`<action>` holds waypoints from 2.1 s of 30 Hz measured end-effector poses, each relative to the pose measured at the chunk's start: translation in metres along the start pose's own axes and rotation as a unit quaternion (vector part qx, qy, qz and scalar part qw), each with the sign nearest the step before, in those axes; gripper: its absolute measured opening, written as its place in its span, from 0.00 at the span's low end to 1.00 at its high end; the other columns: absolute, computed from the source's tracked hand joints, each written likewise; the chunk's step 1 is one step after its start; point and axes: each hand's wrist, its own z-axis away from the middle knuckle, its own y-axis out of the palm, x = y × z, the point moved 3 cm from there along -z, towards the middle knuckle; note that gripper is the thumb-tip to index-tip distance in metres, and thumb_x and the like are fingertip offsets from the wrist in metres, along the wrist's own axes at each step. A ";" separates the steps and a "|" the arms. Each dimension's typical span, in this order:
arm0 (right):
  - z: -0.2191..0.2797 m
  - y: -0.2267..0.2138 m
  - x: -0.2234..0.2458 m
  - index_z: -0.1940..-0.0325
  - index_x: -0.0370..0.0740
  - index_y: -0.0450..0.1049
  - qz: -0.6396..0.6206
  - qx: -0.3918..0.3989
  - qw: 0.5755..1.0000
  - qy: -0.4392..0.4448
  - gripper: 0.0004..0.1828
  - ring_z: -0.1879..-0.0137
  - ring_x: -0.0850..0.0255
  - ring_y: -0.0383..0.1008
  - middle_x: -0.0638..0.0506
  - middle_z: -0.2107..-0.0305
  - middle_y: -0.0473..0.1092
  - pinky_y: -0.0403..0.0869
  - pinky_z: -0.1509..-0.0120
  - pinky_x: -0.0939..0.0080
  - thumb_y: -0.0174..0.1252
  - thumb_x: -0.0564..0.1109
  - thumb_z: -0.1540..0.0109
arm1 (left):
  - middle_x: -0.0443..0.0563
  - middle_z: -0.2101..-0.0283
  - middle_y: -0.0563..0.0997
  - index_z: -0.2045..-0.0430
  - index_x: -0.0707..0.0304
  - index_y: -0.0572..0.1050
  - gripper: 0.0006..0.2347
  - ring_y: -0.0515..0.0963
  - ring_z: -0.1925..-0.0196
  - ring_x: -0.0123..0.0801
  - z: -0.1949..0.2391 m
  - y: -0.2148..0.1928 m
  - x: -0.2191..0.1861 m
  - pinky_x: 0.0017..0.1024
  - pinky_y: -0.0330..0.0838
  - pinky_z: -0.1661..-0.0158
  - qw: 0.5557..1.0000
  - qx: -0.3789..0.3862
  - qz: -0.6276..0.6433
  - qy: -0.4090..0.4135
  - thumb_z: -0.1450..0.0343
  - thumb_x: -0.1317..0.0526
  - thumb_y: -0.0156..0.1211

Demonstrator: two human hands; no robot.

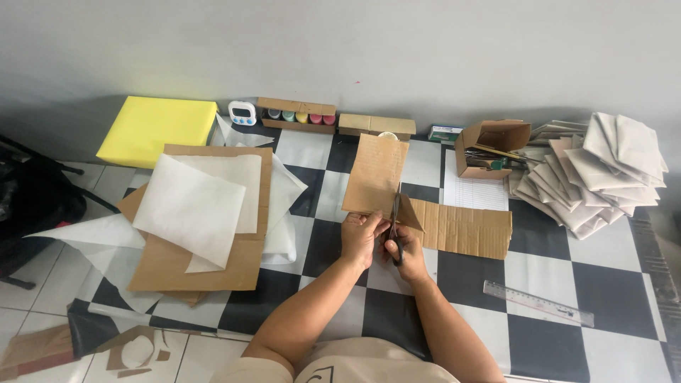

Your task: Measuring, marking, and cutting cardboard pieces using a ruler and scissors to prepare packaging materials.

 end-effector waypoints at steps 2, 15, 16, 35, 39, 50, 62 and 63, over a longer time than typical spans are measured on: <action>-0.001 0.003 0.007 0.51 0.27 0.74 -0.004 0.000 1.000 -0.001 0.30 0.78 0.53 0.78 0.37 0.77 0.74 0.78 0.78 0.55 0.71 0.54 0.44 | 0.50 0.66 0.79 0.61 0.70 0.70 0.12 0.85 0.65 0.38 -0.008 -0.005 0.011 0.37 0.84 0.59 1.000 0.003 0.002 0.001 0.31 0.68 0.68; -0.001 -0.002 -0.001 0.47 0.27 0.73 -0.032 -0.016 0.999 0.009 0.30 0.77 0.54 0.78 0.38 0.74 0.73 0.80 0.79 0.55 0.70 0.53 0.43 | 0.49 0.72 0.81 0.68 0.62 0.75 0.09 0.81 0.73 0.27 -0.014 -0.017 0.034 0.21 0.79 0.72 0.997 -0.007 -0.079 0.014 0.34 0.65 0.71; 0.000 -0.002 -0.003 0.47 0.27 0.73 -0.032 -0.016 0.999 0.009 0.30 0.77 0.54 0.78 0.38 0.74 0.73 0.80 0.79 0.55 0.70 0.53 0.43 | 0.49 0.72 0.81 0.68 0.62 0.75 0.09 0.81 0.73 0.27 -0.010 -0.013 0.030 0.21 0.79 0.72 0.997 -0.007 -0.079 0.014 0.34 0.65 0.71; -0.004 -0.014 0.043 0.42 0.31 0.69 -0.115 -0.079 0.990 -0.017 0.37 0.69 0.53 0.79 0.40 0.71 0.72 0.81 0.74 0.56 0.66 0.63 0.42 | 0.51 0.72 0.81 0.71 0.65 0.77 0.04 0.78 0.68 0.25 -0.019 -0.023 -0.056 0.26 0.73 0.65 0.977 0.020 -0.168 0.131 0.34 0.69 0.67; -0.005 -0.015 0.060 0.39 0.34 0.71 -0.010 -0.151 0.987 -0.061 0.31 0.56 0.52 0.80 0.40 0.62 0.74 0.81 0.56 0.58 0.69 0.51 0.42 | 0.48 0.75 0.77 0.69 0.67 0.79 0.05 0.75 0.69 0.24 -0.049 -0.056 -0.054 0.25 0.73 0.62 0.963 0.004 -0.219 0.159 0.34 0.66 0.68; 0.002 0.005 0.049 0.47 0.32 0.76 -0.024 -0.115 0.992 0.047 0.25 0.64 0.51 0.82 0.36 0.67 0.78 0.82 0.61 0.59 0.70 0.31 0.48 | 0.49 0.71 0.78 0.63 0.65 0.78 0.08 0.76 0.66 0.25 -0.021 -0.027 -0.086 0.26 0.74 0.60 0.981 -0.047 -0.141 0.122 0.33 0.64 0.68; -0.003 -0.010 0.072 0.45 0.48 0.78 0.421 -0.150 0.894 -0.017 0.27 0.58 0.62 0.78 0.53 0.66 0.80 0.69 0.48 0.63 0.76 0.46 0.48 | 0.52 0.70 0.80 0.62 0.64 0.75 0.08 0.80 0.68 0.28 -0.046 -0.050 -0.096 0.25 0.77 0.64 0.977 -0.119 -0.061 0.168 0.30 0.63 0.65; -0.007 -0.007 0.079 0.42 0.51 0.76 0.548 -0.138 0.823 -0.054 0.29 0.52 0.62 0.78 0.57 0.59 0.80 0.65 0.41 0.61 0.74 0.51 0.47 | 0.53 0.69 0.80 0.61 0.64 0.74 0.09 0.80 0.68 0.29 -0.039 -0.053 -0.118 0.26 0.78 0.65 0.972 -0.133 -0.071 0.181 0.30 0.62 0.65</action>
